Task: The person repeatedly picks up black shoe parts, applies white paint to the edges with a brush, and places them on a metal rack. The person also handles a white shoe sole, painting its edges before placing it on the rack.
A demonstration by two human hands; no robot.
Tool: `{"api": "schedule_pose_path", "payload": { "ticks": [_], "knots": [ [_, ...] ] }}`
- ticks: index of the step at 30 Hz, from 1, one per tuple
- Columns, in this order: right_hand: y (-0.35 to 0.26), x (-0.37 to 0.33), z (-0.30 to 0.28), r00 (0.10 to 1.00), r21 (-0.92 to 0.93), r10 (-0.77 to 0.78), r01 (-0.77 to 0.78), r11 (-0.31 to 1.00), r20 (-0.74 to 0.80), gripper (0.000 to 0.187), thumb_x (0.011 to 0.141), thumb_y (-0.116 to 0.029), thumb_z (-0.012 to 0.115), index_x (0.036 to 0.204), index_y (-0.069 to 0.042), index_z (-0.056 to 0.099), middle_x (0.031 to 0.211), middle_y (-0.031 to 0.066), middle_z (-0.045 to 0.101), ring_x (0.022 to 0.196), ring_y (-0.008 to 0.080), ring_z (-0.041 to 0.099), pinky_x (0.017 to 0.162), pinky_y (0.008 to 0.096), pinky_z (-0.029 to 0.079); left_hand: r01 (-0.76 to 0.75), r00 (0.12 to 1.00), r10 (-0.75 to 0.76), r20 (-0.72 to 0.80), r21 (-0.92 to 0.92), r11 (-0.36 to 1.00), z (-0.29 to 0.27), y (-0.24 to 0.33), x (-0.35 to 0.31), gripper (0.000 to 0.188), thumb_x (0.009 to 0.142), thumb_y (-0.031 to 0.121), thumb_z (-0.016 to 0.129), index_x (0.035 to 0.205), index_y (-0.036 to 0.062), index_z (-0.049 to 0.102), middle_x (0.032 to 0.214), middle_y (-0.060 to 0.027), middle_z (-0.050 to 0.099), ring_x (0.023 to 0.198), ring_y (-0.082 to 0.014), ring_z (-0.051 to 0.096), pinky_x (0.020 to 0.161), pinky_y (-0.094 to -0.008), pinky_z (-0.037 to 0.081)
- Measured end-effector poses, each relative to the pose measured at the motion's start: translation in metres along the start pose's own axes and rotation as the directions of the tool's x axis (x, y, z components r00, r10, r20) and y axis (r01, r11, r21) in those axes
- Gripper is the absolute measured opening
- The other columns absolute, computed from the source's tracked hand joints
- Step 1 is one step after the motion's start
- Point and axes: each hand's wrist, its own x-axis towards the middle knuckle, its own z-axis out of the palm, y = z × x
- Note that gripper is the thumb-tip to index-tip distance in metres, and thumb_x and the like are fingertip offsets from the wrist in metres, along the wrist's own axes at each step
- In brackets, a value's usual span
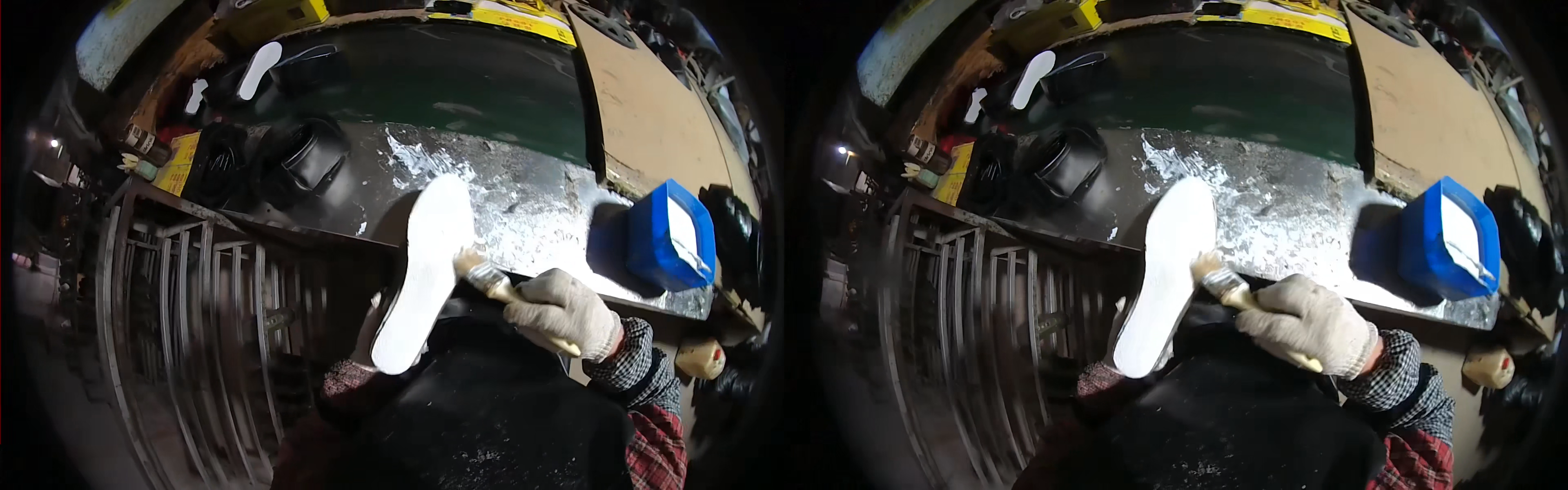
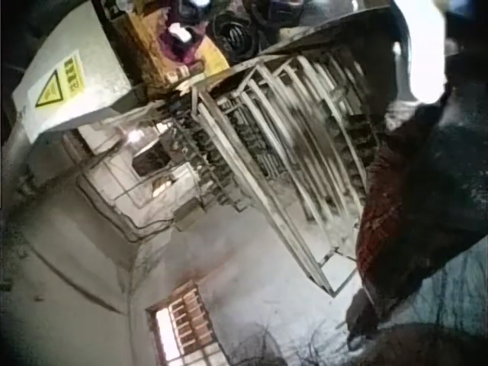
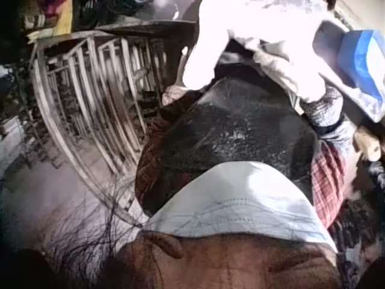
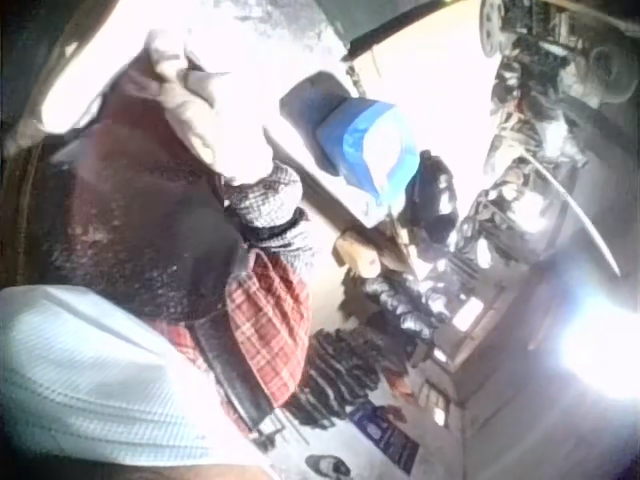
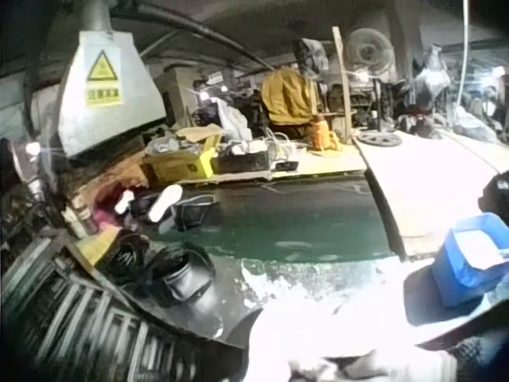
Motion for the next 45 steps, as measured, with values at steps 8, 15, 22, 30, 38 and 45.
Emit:
{"api": "schedule_pose_path", "payload": {
  "ticks": [8,15,22,30,38,45],
  "knots": [
    [0.012,0.066,-0.051,0.798,-0.446,-0.482,0.305,0.842,-0.363,0.027,0.093,-0.012,0.068,0.119,-0.006,0.067,0.101,0.0129,0.067,0.086,0.0263,0.067,0.076,0.0351,0.057,-0.182,0.915,0.338,-0.22,0.522,0.833,0.088,-0.001,0.024,0.061,0.101,0.057,0.044,0.128,0.0043,0.057,0.093,-0.0138,0.072,0.061,-0.024,0.07,0.038,-0.0276,0.053],
    [0.017,0.091,-0.036,0.84,-0.509,-0.542,0.454,0.731,-0.03,0.03,0.088,-0.013,0.067,0.118,-0.01,0.068,0.101,0.016,0.063,0.091,0.036,0.062,0.077,0.0429,0.053,-0.18,0.913,0.347,-0.217,0.549,0.817,0.103,0.007,0.026,0.057,0.101,0.056,0.046,0.124,0.0053,0.06,0.091,-0.0097,0.071,0.057,-0.02,0.066,0.038,-0.025,0.048],
    [-0.031,0.04,-0.005,0.73,-0.47,-0.683,0.608,0.64,0.014,0.032,0.079,-0.015,0.075,0.11,-0.011,0.071,0.082,0.0094,0.066,0.072,0.0272,0.065,0.061,0.0382,0.052,-0.331,0.724,0.68,0.115,0.923,0.197,0.135,0.064,0.064,0.054,0.097,0.028,0.066,0.139,-0.0001,0.046,0.129,-0.0196,0.058,0.112,-0.0273,0.063,0.094,-0.0398,0.055],
    [0.014,0.0,-0.019,0.872,-0.372,-0.347,0.213,0.903,-0.345,0.029,0.077,0.001,0.074,0.105,-0.002,0.068,0.089,0.0137,0.066,0.079,0.0279,0.066,0.069,0.0357,0.053,-0.634,0.527,0.809,0.26,0.755,0.171,0.197,0.116,0.088,0.025,0.098,0.001,0.057,0.122,-0.0012,0.057,0.103,-0.013,0.068,0.085,-0.0209,0.069,0.072,-0.0335,0.061],
    [0.037,-0.027,-0.018,0.835,-0.209,-0.245,0.16,0.965,-0.492,0.017,0.085,-0.004,0.07,0.102,0.0,0.068,0.089,0.0138,0.065,0.079,0.0266,0.064,0.072,0.0345,0.051,0.7,0.605,0.768,0.209,0.32,-0.639,0.21,0.254,0.022,0.044,0.09,0.042,0.06,0.123,0.0133,0.066,0.119,-0.0184,0.067,0.114,-0.0379,0.061,0.098,-0.0459,0.047],
    [0.031,-0.126,-0.079,0.33,-0.201,-0.258,0.196,0.96,-0.908,0.023,0.094,-0.006,0.064,0.116,0.002,0.065,0.1,0.0087,0.066,0.087,0.0152,0.062,0.076,0.0304,0.052,0.42,0.329,0.741,0.586,0.612,-0.671,0.215,0.202,-0.025,0.045,0.1,0.026,0.052,0.133,-0.0036,0.057,0.132,-0.0175,0.064,0.118,-0.0265,0.062,0.106,-0.0367,0.044]
  ]
}}
